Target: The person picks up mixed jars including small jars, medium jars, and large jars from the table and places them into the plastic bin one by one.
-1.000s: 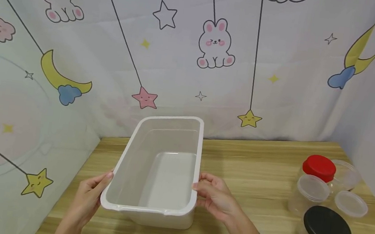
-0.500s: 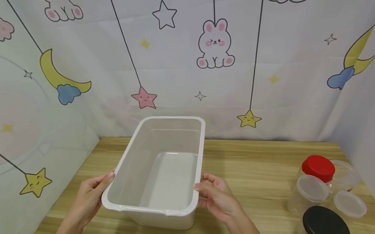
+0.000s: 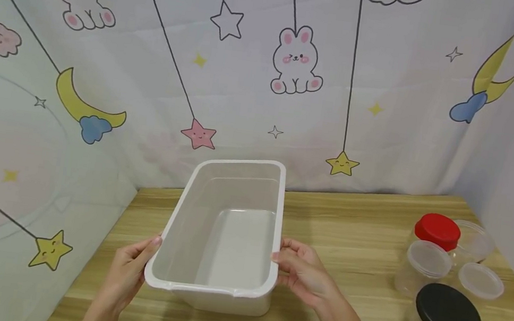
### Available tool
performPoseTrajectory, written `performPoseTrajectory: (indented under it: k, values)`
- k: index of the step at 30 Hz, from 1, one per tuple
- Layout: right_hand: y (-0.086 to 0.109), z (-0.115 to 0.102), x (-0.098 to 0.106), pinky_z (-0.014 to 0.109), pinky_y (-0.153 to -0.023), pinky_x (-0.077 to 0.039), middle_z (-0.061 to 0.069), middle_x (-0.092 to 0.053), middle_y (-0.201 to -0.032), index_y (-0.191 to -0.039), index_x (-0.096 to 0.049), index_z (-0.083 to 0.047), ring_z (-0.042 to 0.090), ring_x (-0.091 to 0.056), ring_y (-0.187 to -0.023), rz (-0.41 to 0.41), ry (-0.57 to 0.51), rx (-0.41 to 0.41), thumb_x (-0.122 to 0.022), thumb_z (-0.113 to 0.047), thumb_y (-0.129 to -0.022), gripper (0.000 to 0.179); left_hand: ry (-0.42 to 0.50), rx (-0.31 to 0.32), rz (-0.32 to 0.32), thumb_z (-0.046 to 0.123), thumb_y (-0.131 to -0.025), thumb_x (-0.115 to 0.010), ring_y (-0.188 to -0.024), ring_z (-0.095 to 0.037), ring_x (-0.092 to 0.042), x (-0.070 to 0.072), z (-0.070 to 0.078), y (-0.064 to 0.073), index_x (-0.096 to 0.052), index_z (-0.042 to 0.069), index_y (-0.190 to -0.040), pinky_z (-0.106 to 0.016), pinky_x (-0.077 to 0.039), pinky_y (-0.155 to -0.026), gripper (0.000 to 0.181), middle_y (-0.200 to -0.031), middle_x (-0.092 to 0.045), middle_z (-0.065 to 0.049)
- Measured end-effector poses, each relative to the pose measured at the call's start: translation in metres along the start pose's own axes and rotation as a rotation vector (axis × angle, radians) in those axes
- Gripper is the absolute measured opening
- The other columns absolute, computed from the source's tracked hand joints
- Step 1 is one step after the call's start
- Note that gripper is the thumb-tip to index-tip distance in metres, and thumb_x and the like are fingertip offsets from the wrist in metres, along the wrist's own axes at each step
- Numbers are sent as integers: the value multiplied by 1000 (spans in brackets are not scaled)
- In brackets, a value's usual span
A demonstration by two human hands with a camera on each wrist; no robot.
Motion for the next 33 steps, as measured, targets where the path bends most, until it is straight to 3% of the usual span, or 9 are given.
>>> performPoseTrajectory:
  k: [18, 27, 33]
  values:
    - [5, -6, 8, 30, -80, -59, 5, -69, -105, -117, -55, -4, 14, -68, -93, -19, 0, 8, -48, 5, -98, 22, 40, 5, -7, 8, -105, -50, -97, -12, -66, -14, 0, 2, -47, -18, -134, -24, -58, -78, 39, -134, -53, -30]
    - [8, -8, 11, 30, -81, -59, 5, -68, -105, -116, -56, -5, 14, -68, -94, -27, -2, 1, -47, 5, -98, 22, 42, -15, -10, 9, -105, -51, -94, -13, -67, -18, -1, 3, -49, -19, -132, -25, -59, -75, 38, -127, -60, -27]
    - [10, -10, 13, 30, -81, -59, 6, -68, -106, -118, -55, -3, 15, -68, -94, -32, -7, 0, -46, 5, -99, 24, 42, -38, -30, 8, -105, -50, -100, -13, -66, -22, -1, 3, -48, -20, -132, -25, -58, -79, 39, -134, -53, -30]
Point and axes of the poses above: each hand's wrist, its own y-axis away from the middle knuckle, its own x-axis out of the back of the hand, z = x × y, the point moved 9 cm from there along -y, towards the middle knuckle
